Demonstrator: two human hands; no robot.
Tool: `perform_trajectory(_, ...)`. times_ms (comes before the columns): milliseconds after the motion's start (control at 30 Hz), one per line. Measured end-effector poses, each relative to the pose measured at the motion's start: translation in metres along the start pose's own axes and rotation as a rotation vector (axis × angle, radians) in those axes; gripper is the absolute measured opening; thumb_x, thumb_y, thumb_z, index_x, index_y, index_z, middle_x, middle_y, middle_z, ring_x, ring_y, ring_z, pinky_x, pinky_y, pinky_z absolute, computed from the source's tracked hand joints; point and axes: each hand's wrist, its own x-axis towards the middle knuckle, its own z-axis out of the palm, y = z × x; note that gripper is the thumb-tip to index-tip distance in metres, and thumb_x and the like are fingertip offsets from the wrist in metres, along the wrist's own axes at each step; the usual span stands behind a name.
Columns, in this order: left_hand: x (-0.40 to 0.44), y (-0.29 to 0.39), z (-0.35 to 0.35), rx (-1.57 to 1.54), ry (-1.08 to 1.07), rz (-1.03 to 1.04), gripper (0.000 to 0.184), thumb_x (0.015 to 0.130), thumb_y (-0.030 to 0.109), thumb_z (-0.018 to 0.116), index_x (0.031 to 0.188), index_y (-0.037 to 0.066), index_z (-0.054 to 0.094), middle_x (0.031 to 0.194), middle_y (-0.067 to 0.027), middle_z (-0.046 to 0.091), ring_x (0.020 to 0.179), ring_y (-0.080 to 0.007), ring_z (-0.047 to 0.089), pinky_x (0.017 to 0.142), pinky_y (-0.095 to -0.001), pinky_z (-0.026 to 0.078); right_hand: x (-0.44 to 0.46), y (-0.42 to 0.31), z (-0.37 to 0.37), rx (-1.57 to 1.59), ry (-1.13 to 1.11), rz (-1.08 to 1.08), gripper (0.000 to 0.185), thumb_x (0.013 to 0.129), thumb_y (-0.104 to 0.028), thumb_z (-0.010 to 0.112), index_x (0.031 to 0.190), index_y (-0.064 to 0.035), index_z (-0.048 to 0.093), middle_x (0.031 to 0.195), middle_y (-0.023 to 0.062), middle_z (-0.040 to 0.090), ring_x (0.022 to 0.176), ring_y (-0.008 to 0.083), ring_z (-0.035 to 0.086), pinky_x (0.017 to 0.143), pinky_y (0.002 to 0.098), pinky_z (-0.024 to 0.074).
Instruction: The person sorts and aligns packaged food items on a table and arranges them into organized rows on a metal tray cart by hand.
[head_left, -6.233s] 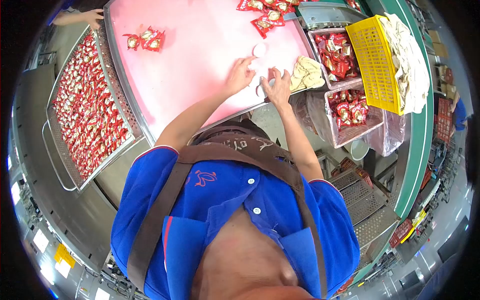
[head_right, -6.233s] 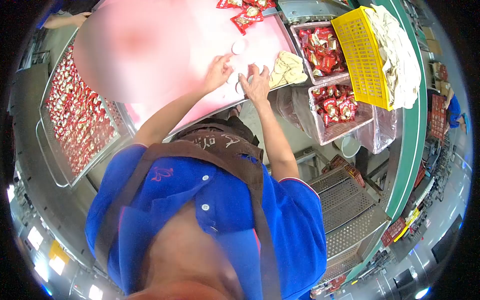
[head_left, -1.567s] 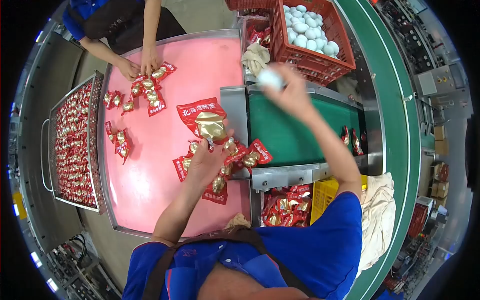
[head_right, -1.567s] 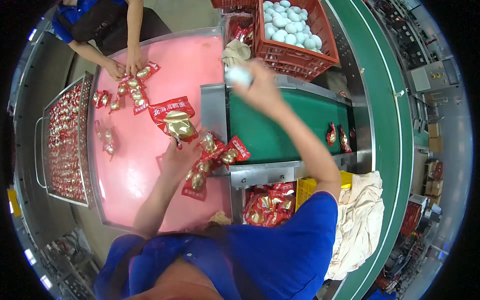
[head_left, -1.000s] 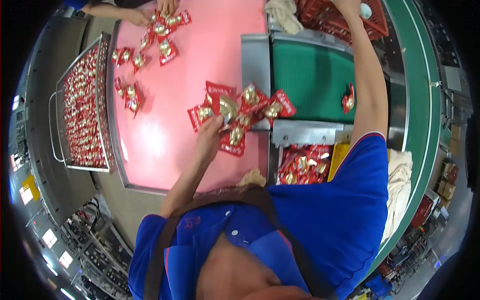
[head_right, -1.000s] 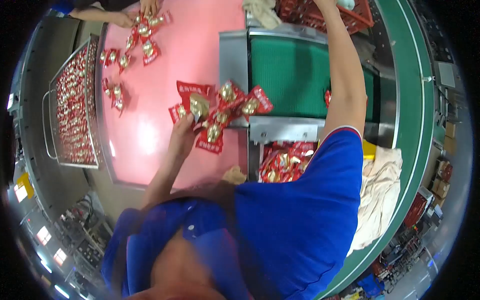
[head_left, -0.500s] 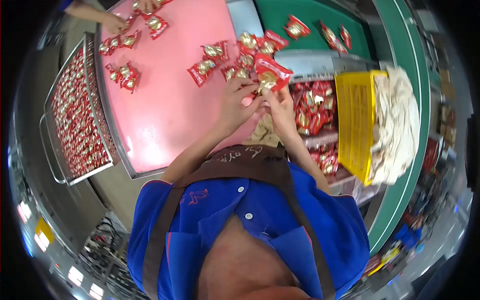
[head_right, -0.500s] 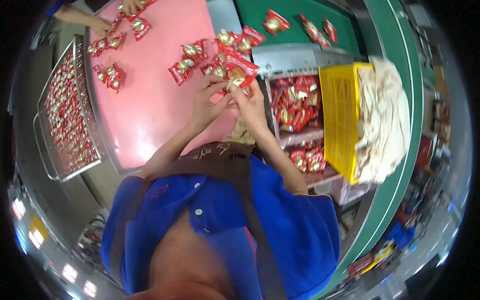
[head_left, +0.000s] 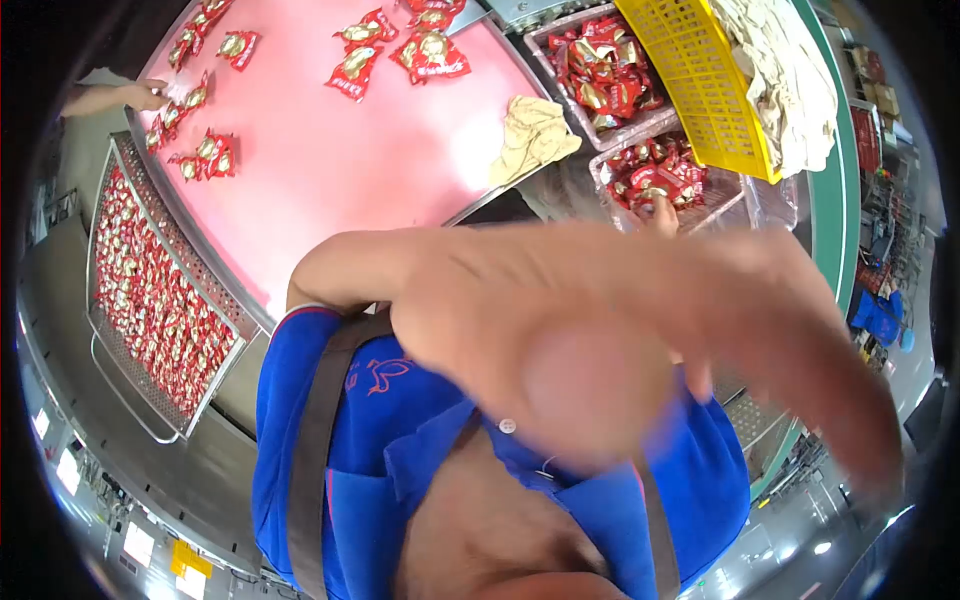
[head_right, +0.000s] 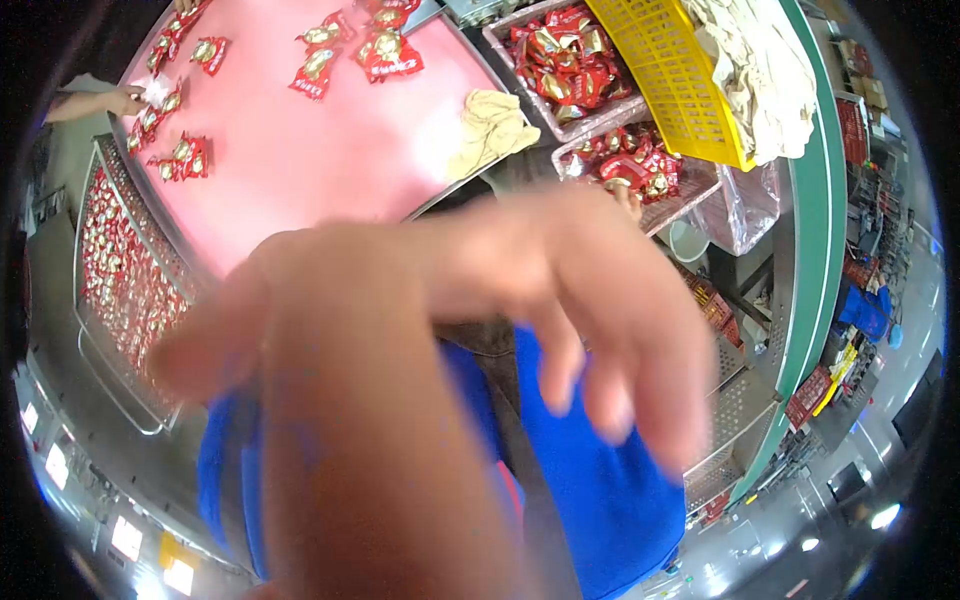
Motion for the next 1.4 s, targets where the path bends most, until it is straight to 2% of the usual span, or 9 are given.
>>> perform_trajectory(100, -0.037, 0.020, 0.004, 0.029, 0.022, -0.006, 0.070, 0.102, 0.063, 0.046, 0.126, 0.002, 0.071, 0.120, -0.0123, 0.067, 0.112, -0.0225, 0.062, 0.094, -0.0374, 0.049, 0.097, 0.048, -0.092, -0.154, -0.038, 0.024, 0.067, 0.096, -0.023, 0.066, 0.155, -0.0033, 0.040, 0.136, 0.0167, 0.057, 0.115, 0.0379, 0.064, 0.088, 0.0490, 0.0609)
perform_trajectory(167, -0.074, 0.014, 0.049, 0.043, 0.036, -0.003, 0.069, 0.102, 0.062, 0.046, 0.126, 0.002, 0.071, 0.121, -0.0122, 0.067, 0.113, -0.0224, 0.062, 0.094, -0.0375, 0.049, 0.072, 0.048, -0.065, -0.353, 0.066, -0.077, 0.065, 0.096, -0.020, 0.064, 0.155, -0.0040, 0.042, 0.128, 0.0122, 0.063, 0.105, 0.0287, 0.067, 0.076, 0.0419, 0.0611)
perform_trajectory(233, -0.033, -0.005, 0.016, 0.054, 0.055, 0.003, 0.068, 0.102, 0.061, 0.046, 0.126, 0.003, 0.070, 0.121, -0.0121, 0.067, 0.113, -0.0224, 0.062, 0.095, -0.0375, 0.048, 0.083, 0.067, -0.059, -0.507, 0.033, -0.219, 0.060, 0.096, -0.016, 0.064, 0.153, -0.0056, 0.046, 0.122, 0.0092, 0.068, 0.095, 0.0189, 0.068, 0.067, 0.0339, 0.0597)
perform_trajectory(467, -0.065, 0.020, 0.017, 0.122, 0.147, 0.081, 0.064, 0.101, 0.057, 0.047, 0.126, 0.003, 0.070, 0.122, -0.0119, 0.067, 0.114, -0.0223, 0.062, 0.096, -0.0379, 0.047, 0.035, 0.064, 0.063, -0.638, -0.316, -0.500, 0.031, 0.103, -0.014, 0.063, 0.132, -0.0034, 0.067, 0.106, 0.0085, 0.073, 0.079, 0.0131, 0.069, 0.065, 0.0255, 0.0543)
perform_trajectory(600, -0.086, 0.041, 0.020, 0.176, 0.195, 0.188, 0.062, 0.101, 0.055, 0.048, 0.127, 0.003, 0.070, 0.123, -0.0118, 0.067, 0.114, -0.0223, 0.062, 0.097, -0.0380, 0.046, 0.023, 0.054, 0.135, -0.909, -0.586, -0.912, 0.034, 0.102, -0.016, 0.062, 0.132, -0.0026, 0.068, 0.117, 0.0111, 0.073, 0.092, 0.0162, 0.069, 0.076, 0.0295, 0.0564)
perform_trajectory(933, -0.089, 0.055, 0.030, 0.205, 0.279, 0.314, 0.057, 0.101, 0.050, 0.049, 0.127, 0.003, 0.069, 0.125, -0.0115, 0.066, 0.116, -0.0222, 0.061, 0.099, -0.0385, 0.045, 0.019, 0.014, 0.282, -1.010, -0.897, -1.136, 0.028, 0.095, -0.009, 0.065, 0.122, -0.0067, 0.072, 0.112, 0.0135, 0.072, 0.085, 0.0223, 0.073, 0.071, 0.0338, 0.0596)
perform_trajectory(1100, -0.067, 0.064, 0.016, 0.211, 0.299, 0.347, 0.055, 0.101, 0.047, 0.050, 0.128, 0.003, 0.069, 0.126, -0.0114, 0.066, 0.117, -0.0221, 0.061, 0.100, -0.0387, 0.044, 0.073, -0.027, 0.365, -1.210, -0.879, -1.396, 0.035, 0.095, -0.019, 0.066, 0.128, -0.0079, 0.069, 0.116, 0.0184, 0.069, 0.103, 0.0309, 0.069, 0.086, 0.0446, 0.0575)
perform_trajectory(1167, -0.057, 0.069, 0.004, 0.218, 0.309, 0.362, 0.054, 0.100, 0.046, 0.050, 0.128, 0.004, 0.068, 0.126, -0.0113, 0.066, 0.117, -0.0221, 0.061, 0.101, -0.0388, 0.043, 0.110, -0.039, 0.412, -1.215, -0.757, -1.722, 0.052, 0.094, -0.035, 0.069, 0.141, -0.0143, 0.060, 0.133, 0.0258, 0.060, 0.120, 0.0424, 0.060, 0.097, 0.0534, 0.0521)
perform_trajectory(1400, -0.054, 0.062, 0.030, 0.273, 0.371, 0.414, 0.051, 0.100, 0.043, 0.051, 0.128, 0.004, 0.068, 0.127, -0.0111, 0.065, 0.118, -0.0220, 0.061, 0.102, -0.0391, 0.042, 0.161, -0.043, 0.551, -1.535, -0.637, -1.365, 0.096, 0.084, -0.082, 0.055, 0.162, -0.0296, 0.035, 0.157, 0.0329, 0.037, 0.138, 0.0581, 0.043, 0.108, 0.0621, 0.0440)
